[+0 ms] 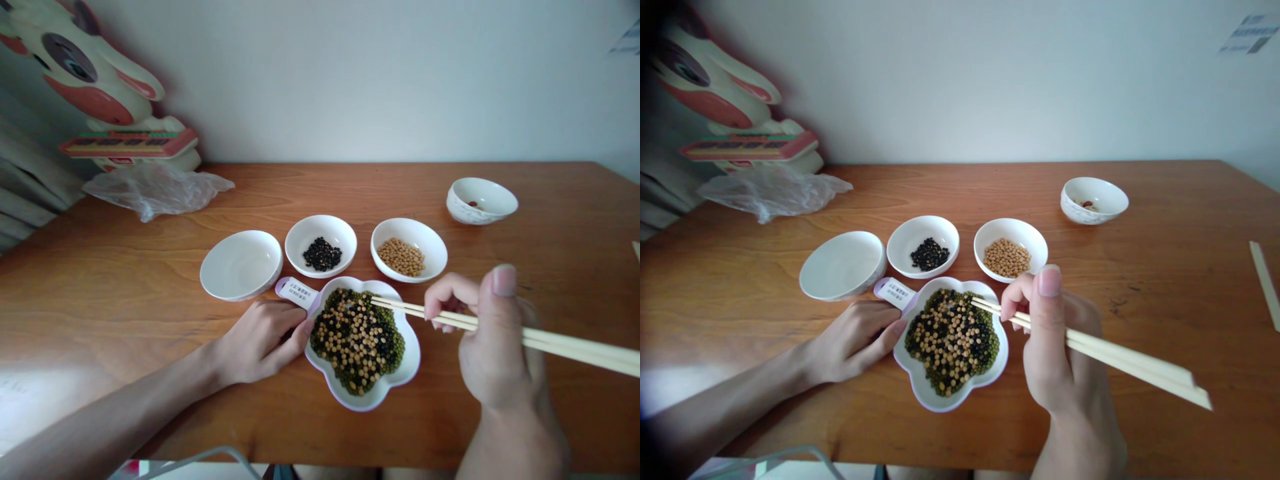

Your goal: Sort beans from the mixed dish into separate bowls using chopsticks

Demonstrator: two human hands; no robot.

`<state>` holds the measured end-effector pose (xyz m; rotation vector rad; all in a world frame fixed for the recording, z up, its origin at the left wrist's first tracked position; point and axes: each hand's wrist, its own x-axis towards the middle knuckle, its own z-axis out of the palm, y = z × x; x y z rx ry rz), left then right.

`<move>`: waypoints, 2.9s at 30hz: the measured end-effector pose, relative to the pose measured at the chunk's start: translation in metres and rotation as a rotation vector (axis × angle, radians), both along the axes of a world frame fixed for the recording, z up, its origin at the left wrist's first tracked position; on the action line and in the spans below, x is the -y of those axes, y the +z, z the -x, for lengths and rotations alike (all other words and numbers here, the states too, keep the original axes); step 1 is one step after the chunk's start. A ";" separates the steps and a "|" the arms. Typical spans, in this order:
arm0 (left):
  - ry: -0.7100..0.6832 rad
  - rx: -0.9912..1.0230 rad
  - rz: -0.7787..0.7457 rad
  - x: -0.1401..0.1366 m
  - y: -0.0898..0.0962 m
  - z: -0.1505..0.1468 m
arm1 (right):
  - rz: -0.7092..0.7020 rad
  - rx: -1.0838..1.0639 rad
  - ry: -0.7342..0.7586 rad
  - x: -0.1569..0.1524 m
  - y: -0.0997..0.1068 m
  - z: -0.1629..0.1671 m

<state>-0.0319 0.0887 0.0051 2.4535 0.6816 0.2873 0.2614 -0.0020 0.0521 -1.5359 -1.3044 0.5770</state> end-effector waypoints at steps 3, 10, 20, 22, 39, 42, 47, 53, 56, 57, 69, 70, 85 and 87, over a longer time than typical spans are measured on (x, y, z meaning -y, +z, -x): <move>0.006 0.000 -0.012 0.000 0.000 0.000 | -0.003 -0.004 0.020 -0.002 0.000 0.002; 0.006 -0.003 -0.052 0.001 0.001 0.000 | 0.014 -0.010 0.040 -0.001 0.005 0.008; 0.018 -0.002 -0.057 0.000 0.002 0.000 | -0.022 -0.004 0.097 -0.004 0.004 0.015; 0.021 -0.005 -0.057 0.000 0.002 0.000 | -0.027 -0.027 0.108 -0.004 0.005 0.018; 0.004 0.010 -0.034 0.000 0.001 0.001 | 0.020 -0.177 0.377 -0.015 0.005 0.049; -0.001 0.004 -0.028 0.000 0.000 0.002 | 0.024 -0.142 0.372 -0.015 0.005 0.047; 0.005 -0.004 -0.036 0.000 -0.001 0.002 | -0.037 -0.093 0.287 -0.012 0.004 0.035; 0.009 0.001 -0.050 -0.001 -0.001 0.001 | 0.012 -0.216 0.301 -0.006 0.003 0.026; -0.001 0.007 -0.045 -0.001 0.000 0.001 | 0.051 -0.245 0.335 -0.007 0.004 0.027; -0.005 0.013 -0.045 -0.001 0.000 0.000 | 0.055 -0.243 0.339 -0.007 0.004 0.028; 0.010 0.002 -0.049 0.000 0.001 0.001 | 0.083 -0.189 0.204 0.009 0.010 0.001; 0.013 0.000 -0.046 0.000 0.001 0.000 | 0.095 -0.182 0.208 0.011 0.010 -0.001; 0.021 -0.010 -0.035 0.001 0.001 0.000 | 0.167 -0.180 0.309 0.011 0.008 -0.001; 0.021 -0.014 -0.034 0.000 0.001 0.000 | 0.171 -0.181 0.313 0.011 0.007 0.000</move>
